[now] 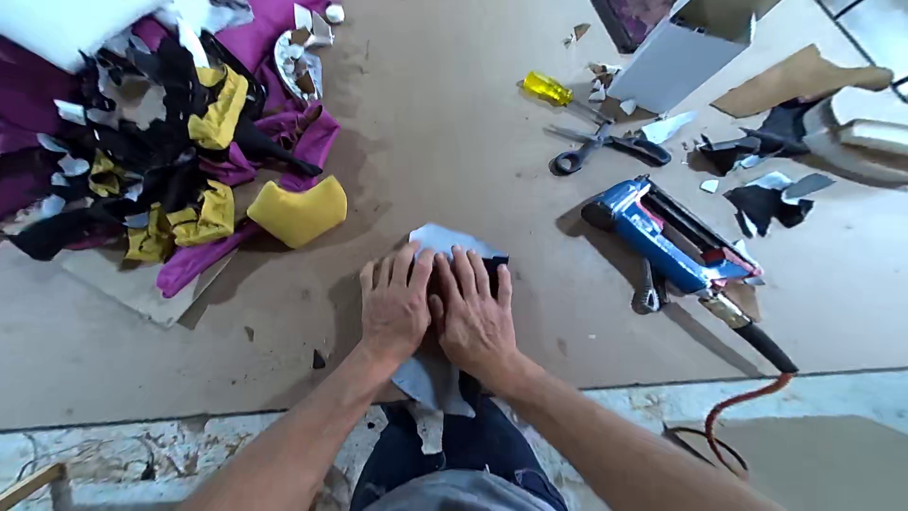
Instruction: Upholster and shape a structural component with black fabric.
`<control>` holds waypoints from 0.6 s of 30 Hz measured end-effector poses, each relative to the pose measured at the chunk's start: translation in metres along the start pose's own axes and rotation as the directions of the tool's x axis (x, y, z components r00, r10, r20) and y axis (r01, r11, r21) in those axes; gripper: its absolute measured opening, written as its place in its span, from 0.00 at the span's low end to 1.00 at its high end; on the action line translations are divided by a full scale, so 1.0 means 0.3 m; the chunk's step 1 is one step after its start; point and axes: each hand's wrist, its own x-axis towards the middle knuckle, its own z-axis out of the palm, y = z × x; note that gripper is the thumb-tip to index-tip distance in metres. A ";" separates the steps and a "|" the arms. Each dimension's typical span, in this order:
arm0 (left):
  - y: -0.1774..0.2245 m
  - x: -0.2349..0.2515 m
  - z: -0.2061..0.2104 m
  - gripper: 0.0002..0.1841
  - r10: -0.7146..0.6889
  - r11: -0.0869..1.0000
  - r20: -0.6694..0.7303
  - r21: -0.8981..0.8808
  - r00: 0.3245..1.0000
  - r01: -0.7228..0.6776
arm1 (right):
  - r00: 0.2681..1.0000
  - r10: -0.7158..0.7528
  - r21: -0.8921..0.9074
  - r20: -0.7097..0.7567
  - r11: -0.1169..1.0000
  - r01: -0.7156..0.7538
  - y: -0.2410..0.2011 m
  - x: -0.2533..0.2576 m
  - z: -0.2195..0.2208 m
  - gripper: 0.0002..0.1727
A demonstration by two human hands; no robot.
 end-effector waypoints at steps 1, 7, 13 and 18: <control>-0.008 -0.046 -0.039 0.20 0.016 0.999 -0.041 -0.027 0.999 -0.017 | 1.000 0.005 -0.014 0.028 1.000 -0.004 -0.006 -0.009 -0.010 0.35; -0.051 -0.517 -0.109 0.16 0.271 0.962 -0.044 -0.016 0.962 -0.272 | 0.999 0.027 -0.071 0.039 0.997 -0.024 0.010 -0.005 -0.009 0.36; 0.019 -0.437 -0.049 0.12 0.165 0.983 -0.086 -0.062 0.983 -0.170 | 0.997 0.040 -0.060 0.062 0.998 -0.036 0.002 0.009 -0.025 0.35; -0.016 -0.273 -0.062 0.22 0.279 0.957 -0.015 -0.084 0.960 -0.279 | 0.998 0.041 -0.077 0.048 0.996 -0.037 0.004 0.007 -0.028 0.35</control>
